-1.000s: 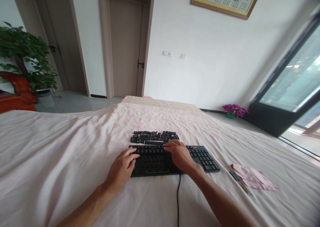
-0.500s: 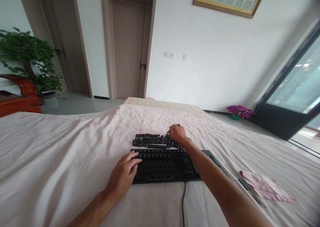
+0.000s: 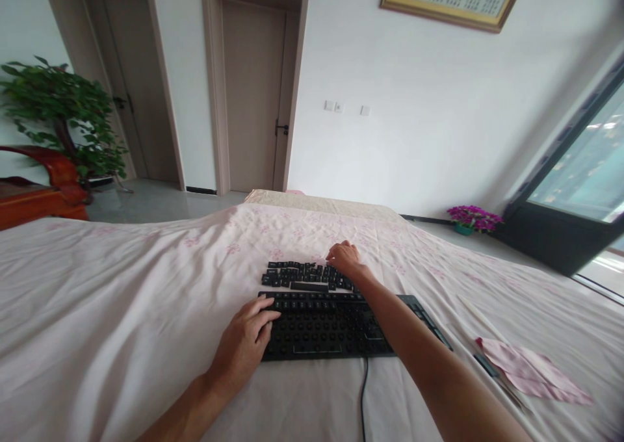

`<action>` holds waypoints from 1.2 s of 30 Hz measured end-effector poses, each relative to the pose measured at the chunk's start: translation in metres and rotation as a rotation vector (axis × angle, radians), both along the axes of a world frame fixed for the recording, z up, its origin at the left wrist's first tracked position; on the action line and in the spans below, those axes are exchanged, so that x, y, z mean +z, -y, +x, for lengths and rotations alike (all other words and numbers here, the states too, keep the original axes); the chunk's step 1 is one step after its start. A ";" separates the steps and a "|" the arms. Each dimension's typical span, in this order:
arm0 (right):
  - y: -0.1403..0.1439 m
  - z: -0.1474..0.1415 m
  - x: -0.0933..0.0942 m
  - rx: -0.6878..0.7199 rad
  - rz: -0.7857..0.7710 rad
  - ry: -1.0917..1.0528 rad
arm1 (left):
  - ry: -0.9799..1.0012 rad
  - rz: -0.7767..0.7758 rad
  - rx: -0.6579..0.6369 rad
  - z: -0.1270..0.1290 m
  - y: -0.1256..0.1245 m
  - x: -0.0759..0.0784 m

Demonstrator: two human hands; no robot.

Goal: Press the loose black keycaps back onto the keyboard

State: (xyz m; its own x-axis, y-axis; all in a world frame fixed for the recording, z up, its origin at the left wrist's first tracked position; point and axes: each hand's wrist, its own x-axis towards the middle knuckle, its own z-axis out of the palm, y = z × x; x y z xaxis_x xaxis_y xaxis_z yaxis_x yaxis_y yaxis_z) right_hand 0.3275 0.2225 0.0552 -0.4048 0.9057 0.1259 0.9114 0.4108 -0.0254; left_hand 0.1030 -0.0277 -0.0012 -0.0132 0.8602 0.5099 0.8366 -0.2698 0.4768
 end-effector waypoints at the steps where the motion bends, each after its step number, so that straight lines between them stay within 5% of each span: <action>1: 0.000 0.000 0.000 -0.003 0.004 0.001 | -0.004 -0.001 -0.001 0.000 0.000 0.000; 25: -0.003 -0.007 0.001 -0.038 -0.050 0.071 | 0.013 -0.003 -0.007 0.000 0.000 0.002; 31: 0.029 0.008 0.015 0.072 -0.029 -0.063 | -0.007 0.011 -0.023 -0.001 0.000 -0.002; 36: 0.081 0.036 0.012 0.327 0.057 -0.355 | 0.007 0.006 -0.035 -0.002 0.000 -0.003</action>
